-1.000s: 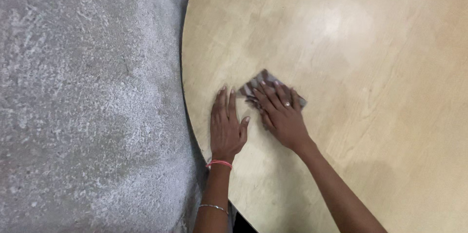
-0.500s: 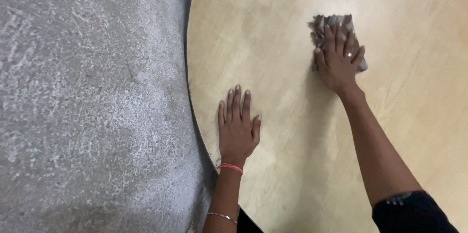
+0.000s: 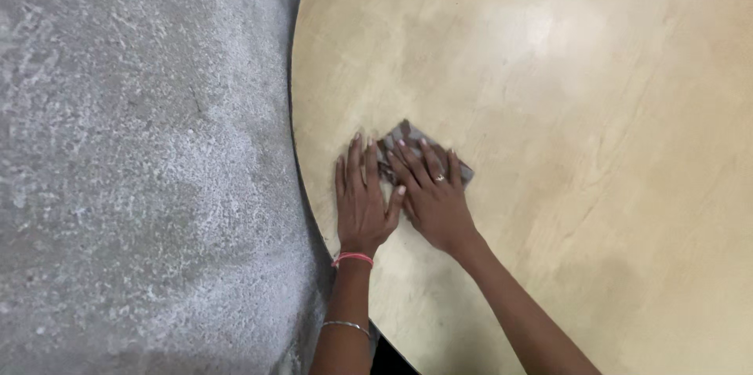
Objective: The person wipes a large round wooden table surface with a cloth, moving in circular and sweeping motions. They then pick up a spray bottle and apply liquid to the table before continuing to wipe the surface.
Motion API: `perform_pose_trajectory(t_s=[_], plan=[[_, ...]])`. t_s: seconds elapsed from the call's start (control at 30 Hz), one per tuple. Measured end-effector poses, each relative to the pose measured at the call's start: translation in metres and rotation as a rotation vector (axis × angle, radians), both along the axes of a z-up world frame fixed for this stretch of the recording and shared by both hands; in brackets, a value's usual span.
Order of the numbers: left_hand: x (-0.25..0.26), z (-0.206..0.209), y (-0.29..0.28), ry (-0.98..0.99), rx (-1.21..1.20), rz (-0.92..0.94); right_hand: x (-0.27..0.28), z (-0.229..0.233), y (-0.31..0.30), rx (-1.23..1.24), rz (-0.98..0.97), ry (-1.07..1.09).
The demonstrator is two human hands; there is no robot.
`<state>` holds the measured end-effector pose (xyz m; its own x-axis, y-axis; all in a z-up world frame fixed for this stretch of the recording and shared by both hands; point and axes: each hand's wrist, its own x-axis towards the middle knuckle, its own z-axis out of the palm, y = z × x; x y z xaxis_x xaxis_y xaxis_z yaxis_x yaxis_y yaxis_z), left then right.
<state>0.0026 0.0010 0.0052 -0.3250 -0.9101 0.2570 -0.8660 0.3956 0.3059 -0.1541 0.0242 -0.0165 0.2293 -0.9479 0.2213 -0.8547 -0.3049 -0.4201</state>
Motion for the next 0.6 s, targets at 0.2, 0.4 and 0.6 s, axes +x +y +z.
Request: perform_pose_trajectory(t_s=[0.2,0.4,0.6], plan=[[-0.006,0.002,0.001,-0.085,0.028,0.035,-0.072,-0.024,0.043,0.072,-0.154,-0.029],[-0.008,-0.004,0.0,-0.101,0.026,0.067,-0.139,-0.056,-0.031,0.121,-0.349,-0.016],[-0.006,-0.003,-0.002,-0.095,0.031,0.064,-0.096,-0.05,-0.109,0.104,-0.289,-0.002]])
